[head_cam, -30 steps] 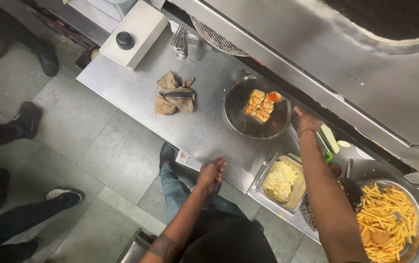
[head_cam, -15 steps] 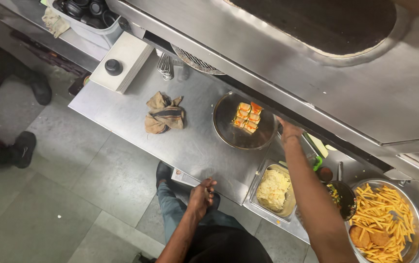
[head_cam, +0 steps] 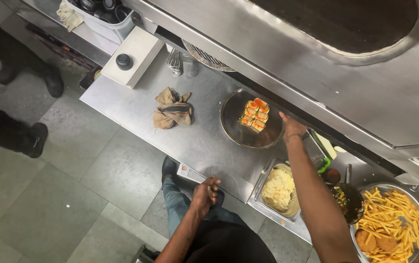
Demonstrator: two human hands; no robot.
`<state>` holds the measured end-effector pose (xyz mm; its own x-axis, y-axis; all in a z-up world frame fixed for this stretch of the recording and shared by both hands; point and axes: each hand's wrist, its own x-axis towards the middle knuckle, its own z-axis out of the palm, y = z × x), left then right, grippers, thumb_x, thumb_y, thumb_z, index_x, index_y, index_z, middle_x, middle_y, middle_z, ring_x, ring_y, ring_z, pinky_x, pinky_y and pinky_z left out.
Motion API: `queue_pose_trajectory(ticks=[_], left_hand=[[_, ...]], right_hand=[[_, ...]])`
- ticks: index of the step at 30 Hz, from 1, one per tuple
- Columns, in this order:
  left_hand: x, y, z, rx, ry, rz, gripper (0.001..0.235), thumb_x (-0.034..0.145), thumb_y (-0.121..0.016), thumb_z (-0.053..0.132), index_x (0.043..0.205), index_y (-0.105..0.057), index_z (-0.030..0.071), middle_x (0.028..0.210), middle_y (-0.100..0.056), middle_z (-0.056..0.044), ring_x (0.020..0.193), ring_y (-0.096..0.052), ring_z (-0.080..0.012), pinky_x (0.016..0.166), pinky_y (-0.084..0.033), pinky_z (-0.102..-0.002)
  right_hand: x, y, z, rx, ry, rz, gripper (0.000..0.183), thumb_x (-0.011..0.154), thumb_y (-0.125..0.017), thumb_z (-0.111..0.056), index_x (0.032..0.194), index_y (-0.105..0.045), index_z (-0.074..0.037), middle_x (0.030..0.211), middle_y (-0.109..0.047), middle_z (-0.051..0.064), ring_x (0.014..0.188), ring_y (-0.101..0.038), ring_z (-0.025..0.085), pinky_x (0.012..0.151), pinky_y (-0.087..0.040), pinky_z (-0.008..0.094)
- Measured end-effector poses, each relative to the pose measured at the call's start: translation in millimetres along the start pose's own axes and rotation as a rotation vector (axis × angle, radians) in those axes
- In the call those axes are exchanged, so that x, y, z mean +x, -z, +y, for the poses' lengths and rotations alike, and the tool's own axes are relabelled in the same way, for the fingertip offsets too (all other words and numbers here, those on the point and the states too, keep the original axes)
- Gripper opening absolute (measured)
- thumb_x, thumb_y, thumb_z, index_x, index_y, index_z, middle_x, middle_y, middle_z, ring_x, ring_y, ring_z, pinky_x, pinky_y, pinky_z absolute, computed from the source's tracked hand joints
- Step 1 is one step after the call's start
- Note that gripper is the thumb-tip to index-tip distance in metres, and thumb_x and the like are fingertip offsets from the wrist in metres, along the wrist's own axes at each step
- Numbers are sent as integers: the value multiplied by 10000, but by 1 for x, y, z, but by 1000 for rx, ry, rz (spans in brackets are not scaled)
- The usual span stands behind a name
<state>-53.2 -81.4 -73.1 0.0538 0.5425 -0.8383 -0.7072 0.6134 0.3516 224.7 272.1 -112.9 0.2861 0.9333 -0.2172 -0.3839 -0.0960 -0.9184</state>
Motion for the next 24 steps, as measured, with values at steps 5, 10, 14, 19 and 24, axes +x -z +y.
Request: queue_pose_trajectory(ticks=[5,10,14,19,24], left_hand=[[4,-1,-4,0,-2,-16,293,934,-655,372,957,-725,89,708,-528,35,571,-465,-82,479,-364,-234],[10,1,-4,-12,-4,-21,298,929,-658,371,961,-727,84,706,-536,30,563,-464,-84,467,-355,-234],[9,1,-6,-15,1,-26,296,929,-659,376,958,-726,89,701,-530,31,559,-462,-84,470,-363,-233],[5,-1,-6,-6,-14,-21,296,921,-663,381,946,-730,93,705,-538,35,559,-466,-84,475,-365,-238],[4,-6,-7,1,-17,-33,311,915,-658,390,951,-737,91,720,-536,33,571,-467,-85,483,-368,-239]], right_hand=[[-25,-1,-3,-127,163,-87,289,983,-558,73,1271,-535,84,1121,-682,225,908,-746,303,839,-636,450],[-46,-10,-10,-135,180,-102,148,978,-663,47,1120,-632,70,988,-700,158,838,-737,238,773,-650,382],[-50,-5,-16,-153,207,-133,138,1001,-682,48,1128,-653,92,1019,-698,156,867,-731,225,801,-691,382],[-47,6,-25,-81,167,-18,181,926,-589,104,1107,-603,112,1028,-725,185,862,-780,274,792,-653,404],[-58,16,-43,-127,233,-20,217,918,-584,99,1134,-600,75,1027,-713,162,850,-763,258,772,-665,408]])
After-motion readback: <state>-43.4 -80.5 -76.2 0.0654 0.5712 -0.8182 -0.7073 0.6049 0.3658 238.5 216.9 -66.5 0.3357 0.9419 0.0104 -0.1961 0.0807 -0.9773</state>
